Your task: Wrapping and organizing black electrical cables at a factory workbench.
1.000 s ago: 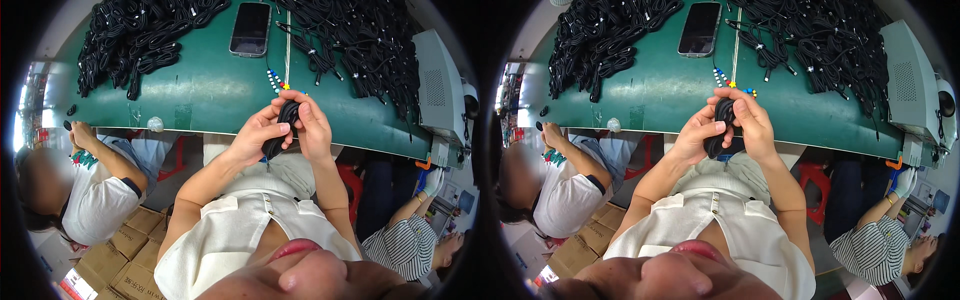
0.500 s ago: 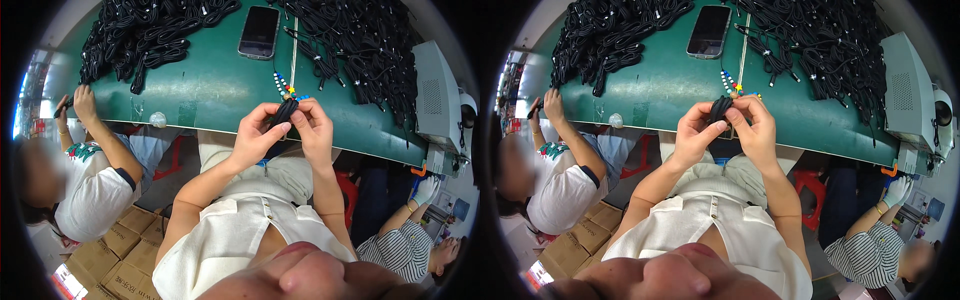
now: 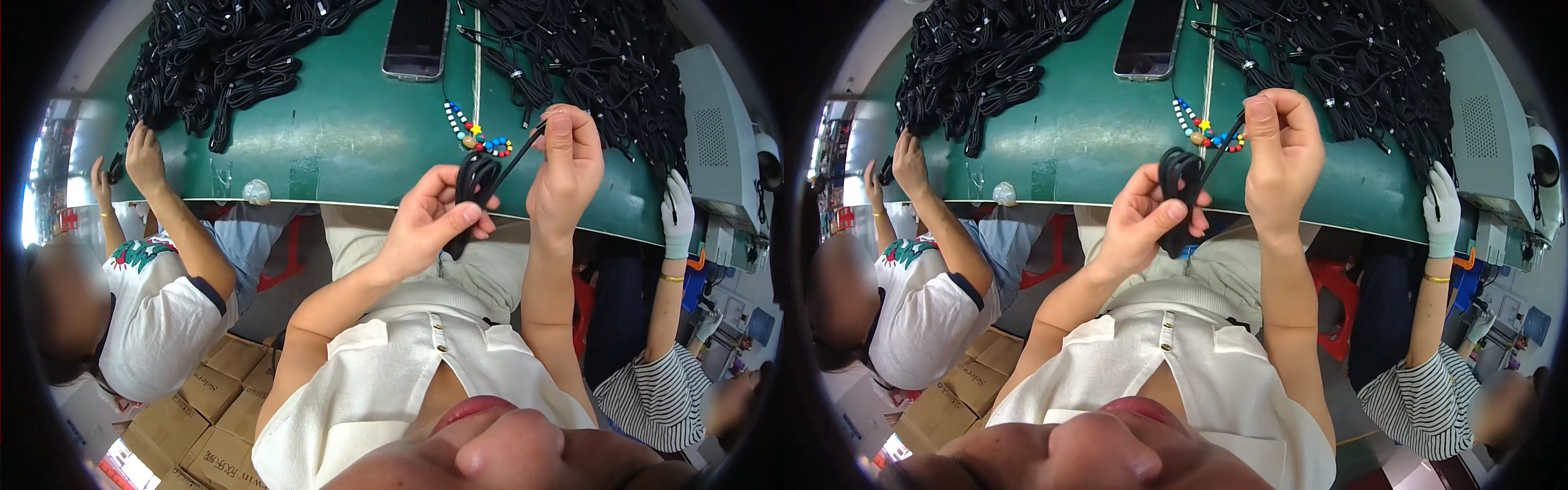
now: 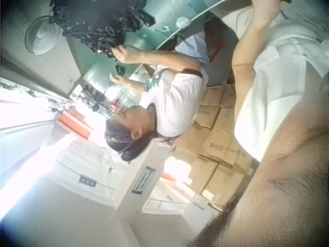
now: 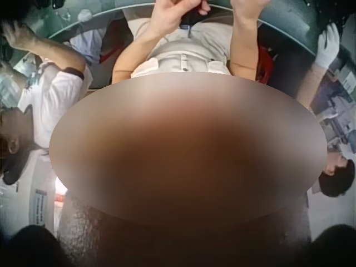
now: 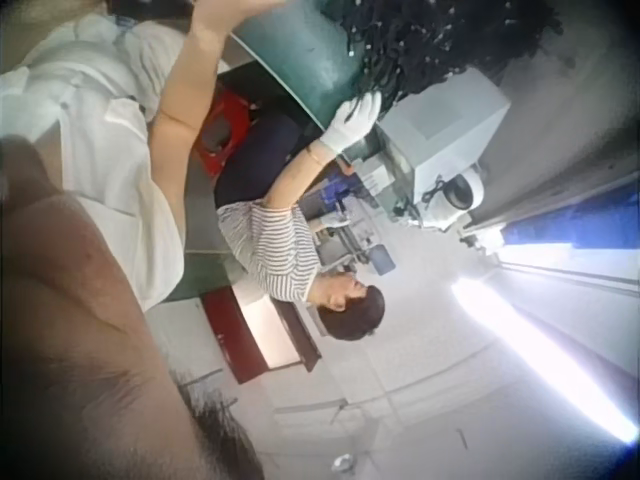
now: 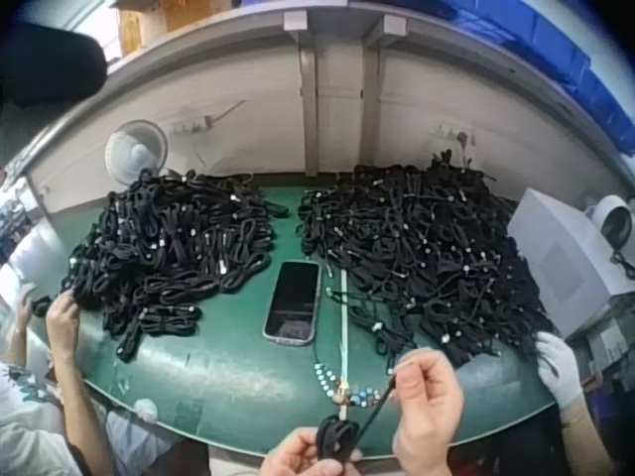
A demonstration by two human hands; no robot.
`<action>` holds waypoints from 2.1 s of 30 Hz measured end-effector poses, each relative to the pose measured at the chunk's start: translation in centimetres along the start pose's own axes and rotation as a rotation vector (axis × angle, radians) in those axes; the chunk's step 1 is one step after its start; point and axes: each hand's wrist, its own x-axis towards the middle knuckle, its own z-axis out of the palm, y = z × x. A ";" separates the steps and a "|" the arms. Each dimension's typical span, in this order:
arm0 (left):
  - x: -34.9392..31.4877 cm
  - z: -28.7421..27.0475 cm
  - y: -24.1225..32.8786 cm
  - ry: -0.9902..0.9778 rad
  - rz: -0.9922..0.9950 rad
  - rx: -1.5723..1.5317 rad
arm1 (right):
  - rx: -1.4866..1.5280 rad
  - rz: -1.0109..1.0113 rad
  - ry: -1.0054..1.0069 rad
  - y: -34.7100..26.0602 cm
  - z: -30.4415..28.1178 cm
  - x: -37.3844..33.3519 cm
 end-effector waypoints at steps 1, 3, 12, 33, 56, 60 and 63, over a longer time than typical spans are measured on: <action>-0.2 0.1 -0.4 -0.023 0.028 -0.016 | -0.003 -0.006 0.005 -0.1 0.1 0.0; -0.4 0.1 0.0 -0.052 0.035 0.061 | 0.075 0.039 -0.143 -0.1 0.2 -0.4; 2.1 0.4 1.5 -0.223 0.068 0.541 | 0.197 -0.044 -0.260 1.1 0.6 -2.1; 4.4 1.3 1.3 0.046 0.337 0.215 | 0.267 0.132 -0.299 2.1 0.4 -3.7; 2.9 -2.8 1.1 -0.139 -0.233 0.083 | 0.024 0.081 -0.293 1.7 -1.6 -0.9; 1.3 -1.0 2.7 -0.340 -0.332 0.868 | 0.004 0.121 -0.220 1.2 -2.2 -1.1; -0.2 0.3 3.6 -0.306 -0.043 1.326 | 0.054 0.126 -0.065 1.3 -1.9 -1.4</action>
